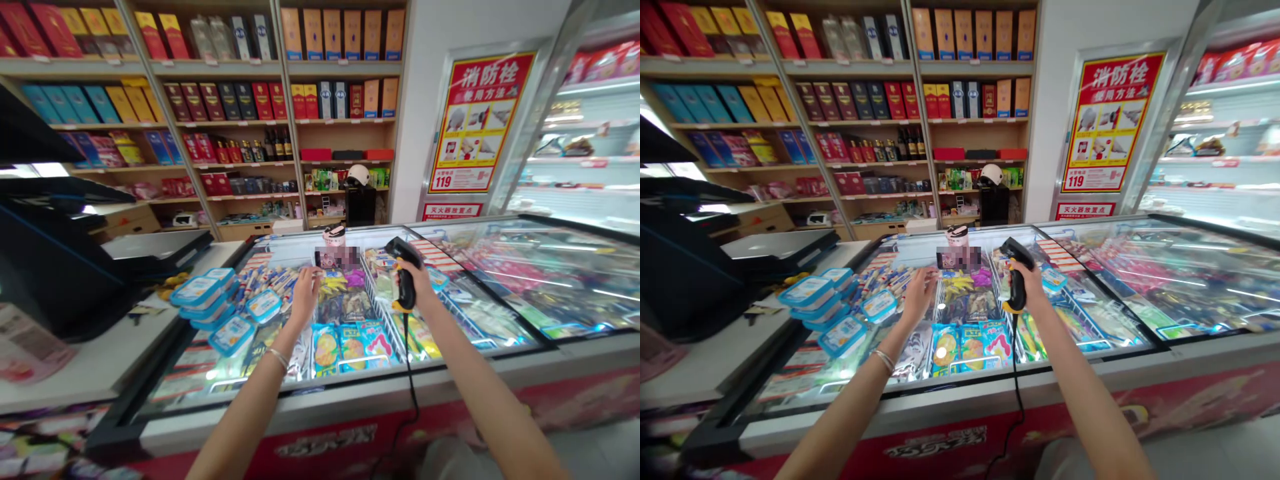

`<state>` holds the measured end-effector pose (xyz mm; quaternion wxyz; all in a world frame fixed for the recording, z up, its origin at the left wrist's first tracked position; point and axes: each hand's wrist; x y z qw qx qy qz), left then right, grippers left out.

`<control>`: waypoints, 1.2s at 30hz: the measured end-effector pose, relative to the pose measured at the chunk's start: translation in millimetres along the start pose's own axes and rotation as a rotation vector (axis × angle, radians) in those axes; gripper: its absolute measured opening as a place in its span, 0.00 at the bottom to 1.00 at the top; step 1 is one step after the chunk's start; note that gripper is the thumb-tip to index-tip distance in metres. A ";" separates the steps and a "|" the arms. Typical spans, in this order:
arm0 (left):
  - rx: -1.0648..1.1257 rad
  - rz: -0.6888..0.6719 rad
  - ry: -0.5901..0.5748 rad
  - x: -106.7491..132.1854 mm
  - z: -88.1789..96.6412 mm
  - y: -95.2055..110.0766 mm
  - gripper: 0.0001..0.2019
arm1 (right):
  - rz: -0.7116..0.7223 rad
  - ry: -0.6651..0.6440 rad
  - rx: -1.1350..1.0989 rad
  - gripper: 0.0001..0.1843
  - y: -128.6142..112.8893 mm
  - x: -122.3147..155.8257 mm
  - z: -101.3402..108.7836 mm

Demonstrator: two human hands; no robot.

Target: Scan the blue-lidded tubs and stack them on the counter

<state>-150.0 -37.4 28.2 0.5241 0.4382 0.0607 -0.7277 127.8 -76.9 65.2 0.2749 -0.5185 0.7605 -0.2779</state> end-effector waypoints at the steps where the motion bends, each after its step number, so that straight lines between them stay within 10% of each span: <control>1: 0.017 0.022 0.014 0.2 1.4 -3.0 0.09 | -0.023 -0.040 -0.001 0.18 12.1 -1.2 -11.4; 9: -0.022 0.085 0.031 4.7 3.2 -14.2 0.10 | -0.241 -0.105 0.084 0.19 79.4 3.7 -20.8; 36: 0.157 0.042 0.069 10.2 -9.2 -16.1 0.07 | -0.289 -0.347 0.279 0.24 85.2 10.1 -8.4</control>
Point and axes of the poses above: each hand's wrist, its own x-axis away from the middle knuckle, its own z-axis out of the back of the hand, y = z × x, and after that the axes turned 15 degrees about -x, right-handed
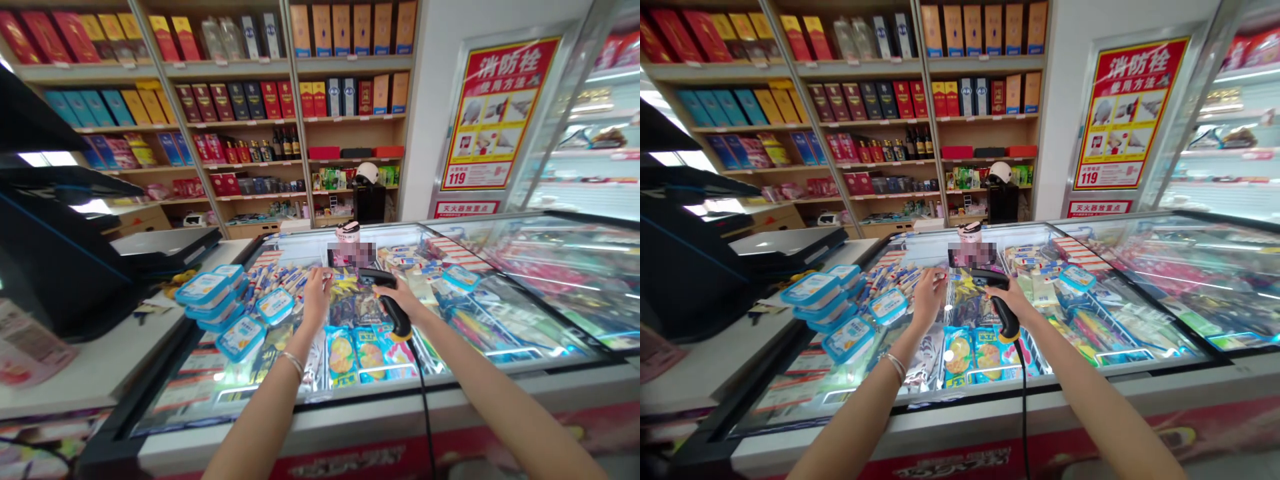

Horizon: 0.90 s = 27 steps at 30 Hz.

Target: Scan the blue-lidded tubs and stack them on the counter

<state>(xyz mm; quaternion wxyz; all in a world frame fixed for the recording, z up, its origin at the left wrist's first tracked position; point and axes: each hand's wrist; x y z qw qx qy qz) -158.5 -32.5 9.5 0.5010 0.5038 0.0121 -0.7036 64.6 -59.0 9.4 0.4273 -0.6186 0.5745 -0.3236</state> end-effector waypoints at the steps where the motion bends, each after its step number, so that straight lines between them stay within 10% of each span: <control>1: 0.003 -0.004 0.005 -0.3 -0.8 -1.9 0.07 | -0.005 -0.007 0.014 0.24 1.6 -0.2 0.4; 27: -0.077 -0.113 -0.004 0.4 -4.1 0.3 0.08 | 0.013 -0.025 0.062 0.28 2.2 2.8 -1.0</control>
Point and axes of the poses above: each hand's wrist, its own x-axis away from the middle knuckle, its own z-axis out of the back of the hand, y = z × x, and after that the axes turned 15 degrees about -x, right-handed
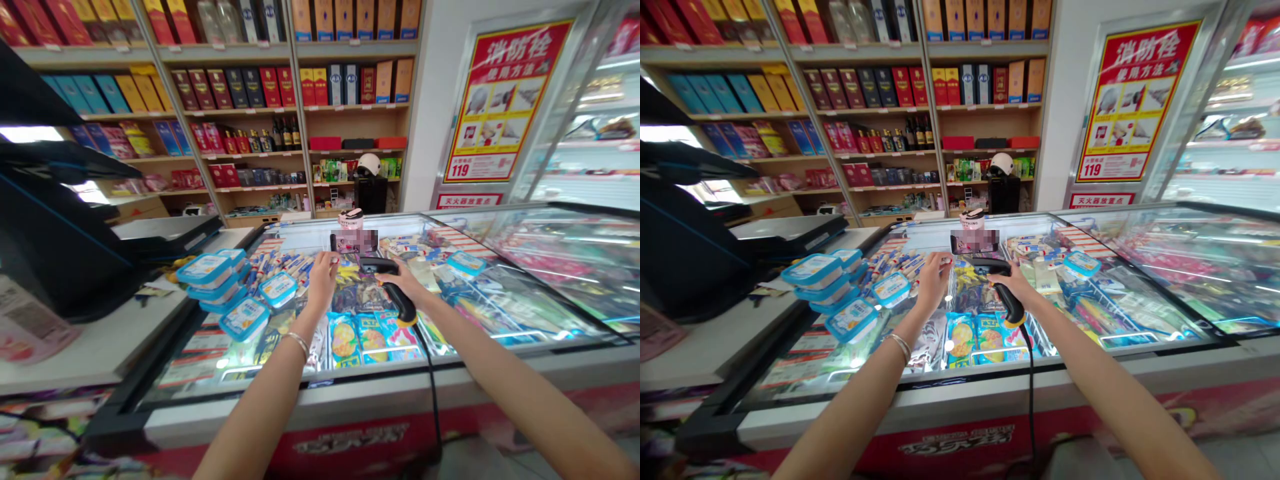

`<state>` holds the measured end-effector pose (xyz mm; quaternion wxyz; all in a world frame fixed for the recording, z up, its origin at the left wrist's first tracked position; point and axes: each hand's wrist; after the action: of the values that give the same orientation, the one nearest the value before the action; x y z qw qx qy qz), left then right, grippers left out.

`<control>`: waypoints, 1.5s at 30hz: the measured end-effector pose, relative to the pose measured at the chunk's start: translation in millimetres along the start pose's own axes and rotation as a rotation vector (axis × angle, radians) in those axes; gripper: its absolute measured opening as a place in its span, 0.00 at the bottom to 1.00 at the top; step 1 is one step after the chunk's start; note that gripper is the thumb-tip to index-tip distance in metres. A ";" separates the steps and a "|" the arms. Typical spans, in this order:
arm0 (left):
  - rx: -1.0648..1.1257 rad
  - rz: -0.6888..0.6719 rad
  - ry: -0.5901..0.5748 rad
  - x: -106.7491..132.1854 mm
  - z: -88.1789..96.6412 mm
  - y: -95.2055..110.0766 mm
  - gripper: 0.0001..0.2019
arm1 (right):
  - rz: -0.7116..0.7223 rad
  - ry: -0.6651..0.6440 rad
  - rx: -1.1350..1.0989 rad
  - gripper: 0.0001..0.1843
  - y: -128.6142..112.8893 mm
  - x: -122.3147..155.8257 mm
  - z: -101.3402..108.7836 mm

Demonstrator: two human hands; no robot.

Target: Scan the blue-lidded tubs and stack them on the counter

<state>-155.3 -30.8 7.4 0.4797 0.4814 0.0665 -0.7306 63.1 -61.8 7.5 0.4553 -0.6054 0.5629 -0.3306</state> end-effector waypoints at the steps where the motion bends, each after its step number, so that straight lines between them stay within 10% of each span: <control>1: -0.005 0.000 0.001 -0.6 0.9 -0.5 0.08 | 0.003 -0.009 -0.009 0.27 0.2 0.2 0.0; 19: -0.847 0.482 -0.049 -24.9 71.3 -28.3 0.12 | -0.023 0.067 -0.185 0.17 -4.3 -4.7 1.9; 45: -0.967 0.500 -0.134 -22.1 70.5 -33.1 0.16 | -0.054 0.104 -0.148 0.16 -6.4 5.6 -7.7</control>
<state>-224.1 -38.5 49.4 0.8085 0.1596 0.2473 -0.5096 59.3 -69.0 15.7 0.3704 -0.6344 0.5920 -0.3315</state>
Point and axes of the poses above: each hand's wrist, its own x-axis away from the middle knuckle, its own z-axis out of the back of the hand, y = z × x, and after that the axes turned 15 degrees about -x, right-handed
